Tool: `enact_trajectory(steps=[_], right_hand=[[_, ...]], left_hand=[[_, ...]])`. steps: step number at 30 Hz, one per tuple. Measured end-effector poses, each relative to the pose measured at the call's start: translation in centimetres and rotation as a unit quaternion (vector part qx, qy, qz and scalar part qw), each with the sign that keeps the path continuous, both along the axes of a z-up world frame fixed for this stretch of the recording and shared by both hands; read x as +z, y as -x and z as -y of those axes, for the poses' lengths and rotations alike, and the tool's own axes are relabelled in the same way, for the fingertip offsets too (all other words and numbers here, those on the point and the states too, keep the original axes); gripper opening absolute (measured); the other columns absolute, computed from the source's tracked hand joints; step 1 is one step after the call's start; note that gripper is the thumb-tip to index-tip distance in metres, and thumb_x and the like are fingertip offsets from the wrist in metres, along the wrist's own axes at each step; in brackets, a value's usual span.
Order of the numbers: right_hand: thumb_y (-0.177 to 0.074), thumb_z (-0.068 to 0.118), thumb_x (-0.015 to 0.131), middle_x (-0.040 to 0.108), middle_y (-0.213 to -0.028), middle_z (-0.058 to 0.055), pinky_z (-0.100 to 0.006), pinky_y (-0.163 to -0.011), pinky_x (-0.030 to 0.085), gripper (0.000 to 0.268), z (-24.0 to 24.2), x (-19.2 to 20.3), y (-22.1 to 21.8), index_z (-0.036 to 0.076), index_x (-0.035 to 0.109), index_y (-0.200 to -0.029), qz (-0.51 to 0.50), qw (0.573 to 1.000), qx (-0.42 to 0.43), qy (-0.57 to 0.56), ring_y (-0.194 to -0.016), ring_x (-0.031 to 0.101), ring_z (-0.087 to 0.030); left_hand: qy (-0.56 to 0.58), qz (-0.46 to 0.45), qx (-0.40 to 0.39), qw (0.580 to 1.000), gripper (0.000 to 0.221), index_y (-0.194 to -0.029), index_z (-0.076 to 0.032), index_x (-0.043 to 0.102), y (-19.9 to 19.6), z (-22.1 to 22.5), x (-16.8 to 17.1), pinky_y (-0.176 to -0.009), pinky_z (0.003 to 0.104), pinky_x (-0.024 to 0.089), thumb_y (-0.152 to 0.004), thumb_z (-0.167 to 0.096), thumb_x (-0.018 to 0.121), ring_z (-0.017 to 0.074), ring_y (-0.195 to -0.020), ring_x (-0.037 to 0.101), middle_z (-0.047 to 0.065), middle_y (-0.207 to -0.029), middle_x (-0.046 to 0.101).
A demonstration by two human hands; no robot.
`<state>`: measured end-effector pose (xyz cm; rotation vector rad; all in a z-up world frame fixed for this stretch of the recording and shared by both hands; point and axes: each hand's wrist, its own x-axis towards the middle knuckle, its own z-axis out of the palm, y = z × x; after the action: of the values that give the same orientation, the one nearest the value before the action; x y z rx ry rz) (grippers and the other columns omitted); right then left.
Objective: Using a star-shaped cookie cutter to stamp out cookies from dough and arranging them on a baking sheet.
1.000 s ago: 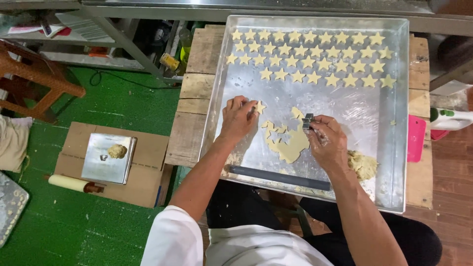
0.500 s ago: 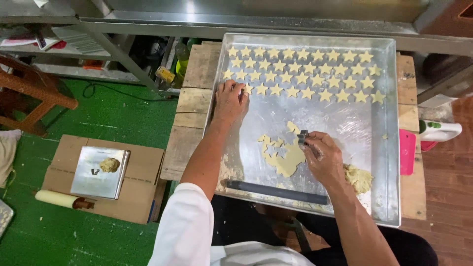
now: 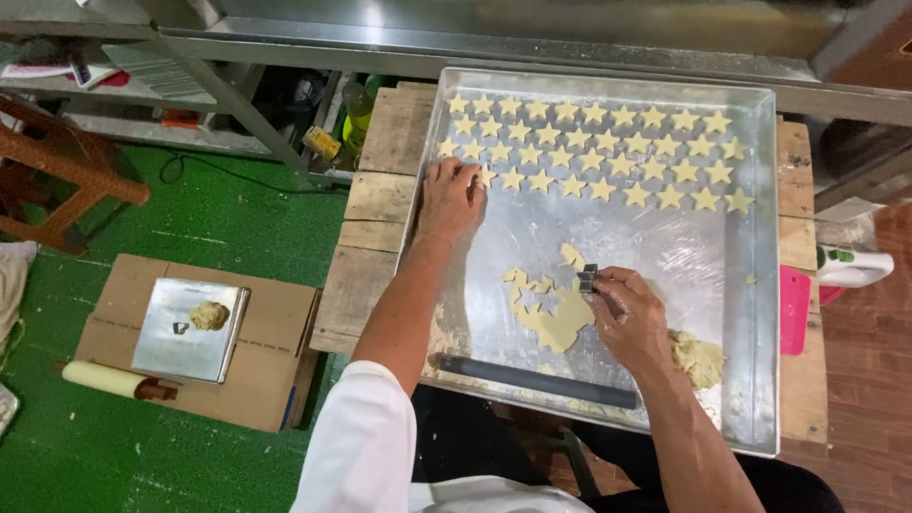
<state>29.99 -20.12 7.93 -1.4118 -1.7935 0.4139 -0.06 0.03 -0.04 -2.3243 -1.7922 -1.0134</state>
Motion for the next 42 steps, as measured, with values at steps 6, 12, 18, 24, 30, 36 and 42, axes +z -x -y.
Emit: enact_trajectory(steps=[6,12,18,24,30,36,42], right_hand=[[-0.089,0.003,0.077,0.071,-0.107,-0.022,-0.043,-0.078,0.061,0.012,0.1,0.6,0.2,-0.003,0.077,-0.1,-0.01,1.0,-0.001,0.01,-0.092,0.073,-0.04],[-0.088,0.004,0.079,0.071,-0.107,-0.021,-0.042,-0.077,0.06,0.013,-0.2,-0.7,-0.1,-0.002,0.076,-0.099,-0.024,1.0,-0.003,0.0,-0.094,0.072,-0.04],[-0.089,0.005,0.079,0.072,-0.107,-0.018,-0.041,-0.076,0.061,0.014,-0.1,-0.5,0.0,-0.001,0.077,-0.101,-0.017,1.0,-0.002,-0.006,-0.092,0.073,-0.037],[-0.092,0.008,0.079,0.072,-0.109,-0.014,-0.041,-0.078,0.06,0.019,-0.7,-1.8,-1.4,0.004,0.076,-0.11,-0.006,0.999,-0.002,-0.039,-0.095,0.073,-0.035],[-0.088,0.007,0.077,0.072,-0.099,-0.019,-0.038,-0.065,0.057,0.034,-0.4,-0.9,-1.9,0.003,0.066,-0.12,-0.066,0.991,-0.099,0.063,-0.079,0.071,-0.033],[-0.085,-0.007,0.069,0.066,-0.113,-0.023,-0.036,-0.079,0.059,0.035,-0.4,-0.8,-1.9,-0.006,0.066,-0.12,-0.099,0.992,-0.07,0.042,-0.097,0.071,-0.036],[-0.08,-0.007,0.075,0.068,-0.109,-0.019,-0.034,-0.069,0.06,0.034,-0.4,-1.2,-1.9,-0.004,0.071,-0.114,-0.034,0.999,-0.043,0.001,-0.092,0.073,-0.033]], left_hand=[[-0.007,0.003,0.007,1.0,0.028,-0.117,-0.022,0.067,-0.2,0.1,0.2,-0.087,0.047,0.053,-0.091,-0.033,0.069,0.0314,-0.107,0.059,0.003,-0.113,0.053],[-0.022,-0.008,0.009,1.0,0.029,-0.117,-0.023,0.067,0.0,-0.2,-0.3,-0.085,0.043,0.053,-0.091,-0.036,0.067,0.0284,-0.106,0.058,0.001,-0.113,0.052],[-0.021,0.012,-0.002,1.0,0.04,-0.129,-0.018,0.064,0.0,0.2,0.2,-0.087,0.046,0.053,-0.094,-0.037,0.066,0.0343,-0.107,0.06,0.009,-0.115,0.056],[-0.024,0.07,-0.048,0.996,0.047,-0.136,-0.013,0.061,0.5,1.1,1.0,-0.091,0.049,0.051,-0.093,-0.029,0.069,0.0407,-0.106,0.06,0.016,-0.116,0.058],[0.052,0.096,-0.095,0.989,0.038,-0.132,-0.01,0.063,0.6,4.5,2.5,-0.097,0.045,0.049,-0.098,-0.026,0.068,0.036,-0.113,0.058,0.013,-0.122,0.056],[0.201,0.009,-0.099,0.974,0.034,-0.132,-0.022,0.067,0.2,8.6,3.5,-0.122,0.06,0.019,-0.101,-0.036,0.063,0.0294,-0.145,0.038,0.003,-0.149,0.046],[0.28,0.032,-0.211,0.936,0.041,-0.137,-0.03,0.066,-2.4,14.4,8.0,-0.117,0.072,0.001,-0.1,-0.045,0.056,0.0321,-0.152,0.03,0.004,-0.156,0.047]])
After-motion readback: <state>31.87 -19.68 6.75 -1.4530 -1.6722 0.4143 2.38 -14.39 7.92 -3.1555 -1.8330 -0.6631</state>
